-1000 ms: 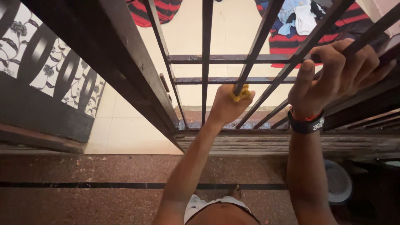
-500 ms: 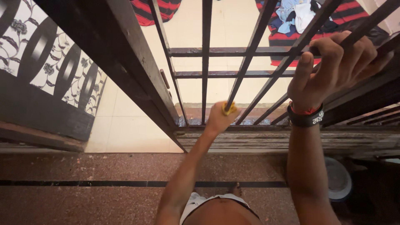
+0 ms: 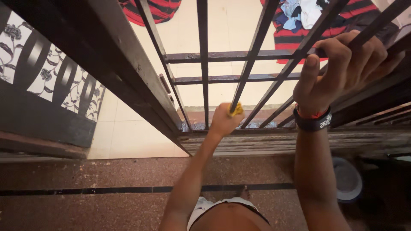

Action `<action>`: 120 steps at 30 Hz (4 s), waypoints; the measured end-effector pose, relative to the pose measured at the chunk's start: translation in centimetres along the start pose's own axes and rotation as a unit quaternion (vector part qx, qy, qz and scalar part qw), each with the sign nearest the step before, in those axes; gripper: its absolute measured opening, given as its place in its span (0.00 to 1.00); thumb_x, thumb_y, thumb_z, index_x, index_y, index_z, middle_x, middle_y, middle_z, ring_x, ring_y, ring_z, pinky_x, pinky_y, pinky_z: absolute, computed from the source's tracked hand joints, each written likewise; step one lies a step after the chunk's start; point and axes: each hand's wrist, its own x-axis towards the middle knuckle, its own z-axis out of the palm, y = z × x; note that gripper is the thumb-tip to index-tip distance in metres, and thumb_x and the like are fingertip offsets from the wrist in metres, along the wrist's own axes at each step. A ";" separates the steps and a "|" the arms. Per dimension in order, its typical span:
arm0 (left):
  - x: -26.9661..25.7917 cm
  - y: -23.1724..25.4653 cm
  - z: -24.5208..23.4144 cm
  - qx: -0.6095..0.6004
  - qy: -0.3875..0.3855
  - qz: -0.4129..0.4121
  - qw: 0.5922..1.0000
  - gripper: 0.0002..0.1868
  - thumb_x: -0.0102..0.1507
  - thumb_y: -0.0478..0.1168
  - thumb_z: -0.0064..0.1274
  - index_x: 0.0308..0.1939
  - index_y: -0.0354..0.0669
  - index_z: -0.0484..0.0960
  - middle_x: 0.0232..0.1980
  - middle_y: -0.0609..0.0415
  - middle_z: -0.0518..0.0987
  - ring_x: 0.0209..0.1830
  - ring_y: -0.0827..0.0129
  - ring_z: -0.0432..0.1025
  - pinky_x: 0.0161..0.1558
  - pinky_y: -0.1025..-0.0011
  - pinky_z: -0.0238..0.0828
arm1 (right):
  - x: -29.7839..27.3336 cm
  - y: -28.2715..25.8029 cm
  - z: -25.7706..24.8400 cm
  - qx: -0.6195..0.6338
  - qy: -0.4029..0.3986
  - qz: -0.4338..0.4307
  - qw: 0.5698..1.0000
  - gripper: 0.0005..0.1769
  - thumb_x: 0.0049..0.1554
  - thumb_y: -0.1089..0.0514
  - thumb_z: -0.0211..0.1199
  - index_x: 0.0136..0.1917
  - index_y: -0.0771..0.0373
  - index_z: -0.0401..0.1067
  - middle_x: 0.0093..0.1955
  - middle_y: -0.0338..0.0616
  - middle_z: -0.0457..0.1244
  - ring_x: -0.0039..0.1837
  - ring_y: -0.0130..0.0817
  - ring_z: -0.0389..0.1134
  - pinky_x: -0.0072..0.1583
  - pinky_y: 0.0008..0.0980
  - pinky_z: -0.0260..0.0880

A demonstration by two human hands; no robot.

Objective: The person cleans the vertical metal bars of a gate by hand using a yellow cloth, wiping the dust from several individual rods.

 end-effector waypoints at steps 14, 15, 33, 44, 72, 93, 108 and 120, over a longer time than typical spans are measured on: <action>2.4 8.1 -1.3 -0.017 0.055 0.110 0.992 0.18 0.65 0.46 0.61 0.25 0.42 0.75 0.21 0.59 0.73 0.21 0.76 0.69 0.25 0.72 0.65 | -0.4 0.5 0.4 0.009 0.001 0.002 1.000 0.24 0.65 0.37 0.49 0.39 0.52 0.75 0.43 0.41 0.66 0.60 0.43 0.67 0.77 0.63 0.30; 2.9 8.7 -1.4 -0.019 0.045 0.113 0.992 0.18 0.66 0.46 0.59 0.25 0.42 0.76 0.21 0.59 0.74 0.21 0.77 0.71 0.25 0.72 0.65 | -0.4 0.5 0.4 0.005 -0.006 0.010 1.000 0.24 0.65 0.38 0.49 0.40 0.52 0.74 0.43 0.40 0.66 0.61 0.43 0.67 0.78 0.64 0.28; -0.1 5.3 -1.0 -0.035 0.034 0.001 0.999 0.17 0.63 0.48 0.61 0.28 0.41 0.76 0.24 0.57 0.75 0.25 0.72 0.71 0.28 0.69 0.68 | -0.1 -0.3 0.1 0.012 0.001 0.027 1.000 0.23 0.65 0.38 0.49 0.40 0.49 0.76 0.44 0.39 0.68 0.61 0.42 0.68 0.78 0.63 0.28; 0.7 2.6 1.6 0.021 0.131 -0.023 0.991 0.16 0.61 0.42 0.56 0.23 0.37 0.75 0.20 0.47 0.75 0.21 0.56 0.75 0.28 0.60 0.69 | -0.1 0.1 0.2 0.011 -0.004 0.025 1.000 0.24 0.65 0.38 0.49 0.38 0.51 0.75 0.42 0.40 0.67 0.59 0.43 0.68 0.78 0.62 0.28; -1.8 -3.5 3.3 0.093 0.149 -0.110 0.978 0.12 0.55 0.42 0.58 0.23 0.36 0.80 0.23 0.42 0.79 0.26 0.49 0.78 0.31 0.54 0.72 | 0.5 -0.6 -0.8 0.014 -0.034 0.041 0.998 0.23 0.67 0.39 0.50 0.42 0.52 0.76 0.47 0.40 0.68 0.63 0.43 0.68 0.79 0.61 0.26; -5.5 4.6 1.6 -0.032 0.190 0.035 0.981 0.15 0.72 0.40 0.47 0.55 0.30 0.74 0.37 0.49 0.77 0.34 0.66 0.75 0.33 0.69 0.74 | 1.2 -1.1 -1.0 0.028 -0.027 0.036 0.999 0.22 0.69 0.40 0.51 0.42 0.52 0.74 0.44 0.39 0.63 0.62 0.42 0.65 0.78 0.62 0.26; -3.0 10.7 -3.2 -0.069 0.372 0.094 0.921 0.11 0.66 0.35 0.52 0.50 0.32 0.76 0.37 0.56 0.76 0.32 0.73 0.73 0.32 0.75 0.74 | 1.3 -1.2 -1.1 0.028 -0.021 0.030 0.999 0.20 0.68 0.41 0.53 0.42 0.53 0.73 0.47 0.43 0.66 0.62 0.44 0.66 0.78 0.63 0.27; -0.4 9.3 -4.2 -0.089 0.284 0.047 0.953 0.18 0.65 0.41 0.62 0.26 0.42 0.70 0.22 0.64 0.68 0.22 0.79 0.62 0.25 0.74 0.57 | 0.6 -0.7 -0.9 0.025 -0.031 0.034 0.999 0.21 0.68 0.40 0.51 0.42 0.51 0.74 0.45 0.39 0.65 0.63 0.42 0.66 0.79 0.62 0.24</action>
